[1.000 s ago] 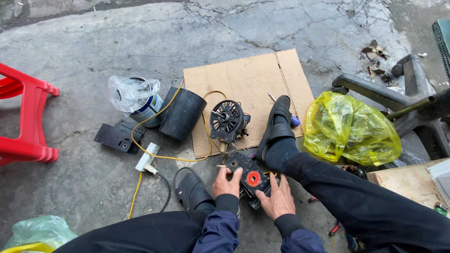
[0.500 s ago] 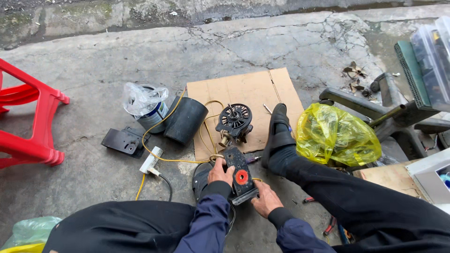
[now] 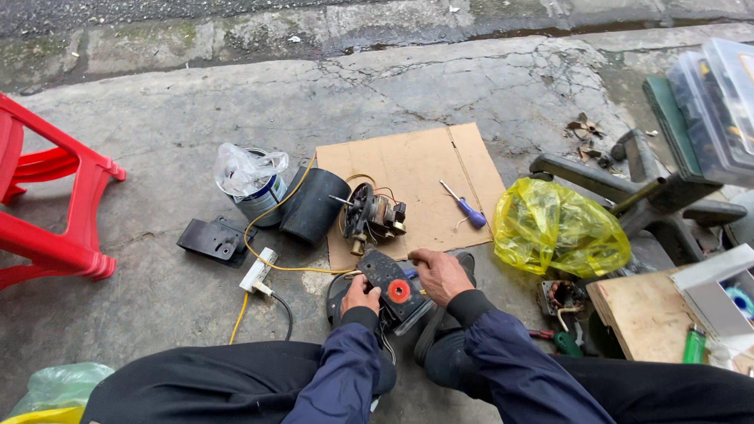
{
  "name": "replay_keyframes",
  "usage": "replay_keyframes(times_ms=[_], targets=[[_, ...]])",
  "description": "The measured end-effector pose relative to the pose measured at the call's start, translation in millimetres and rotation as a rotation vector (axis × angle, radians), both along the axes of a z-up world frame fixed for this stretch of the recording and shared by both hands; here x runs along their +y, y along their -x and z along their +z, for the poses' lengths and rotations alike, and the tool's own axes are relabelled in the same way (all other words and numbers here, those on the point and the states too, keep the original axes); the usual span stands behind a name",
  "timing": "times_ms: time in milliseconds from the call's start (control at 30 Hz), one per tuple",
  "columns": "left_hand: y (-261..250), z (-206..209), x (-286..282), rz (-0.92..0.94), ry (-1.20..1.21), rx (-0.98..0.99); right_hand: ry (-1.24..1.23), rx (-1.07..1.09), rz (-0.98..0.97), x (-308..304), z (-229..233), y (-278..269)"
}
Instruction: The person sits on the ground and works on a disassembled electrical motor, using a screwdriver to adjust components on a black plastic part. They then move to a nearby table to select a small metal piece from a container of parts before returning to the motor to continue the repair.
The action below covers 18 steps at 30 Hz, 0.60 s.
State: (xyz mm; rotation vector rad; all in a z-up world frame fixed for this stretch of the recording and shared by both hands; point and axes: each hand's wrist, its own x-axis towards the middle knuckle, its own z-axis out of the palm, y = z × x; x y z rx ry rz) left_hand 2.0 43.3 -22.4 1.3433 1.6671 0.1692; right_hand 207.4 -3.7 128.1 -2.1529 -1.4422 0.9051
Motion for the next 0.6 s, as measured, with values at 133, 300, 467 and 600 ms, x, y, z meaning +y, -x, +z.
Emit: replay_keyframes(times_ms=[133,300,467,600], targets=[[0,19,0,0.025,0.046,-0.049,-0.096,-0.124,0.148,56,-31,8],[6,8,-15,0.142,-0.164,-0.233,-0.322,-0.279,0.609,109,-95,24],[12,6,-8,0.135,-0.027,-0.274,-0.15,-0.312,0.818,140,-114,39],[11,10,-8,0.093,-0.007,-0.215,-0.269,-0.434,1.033,149,-129,35]])
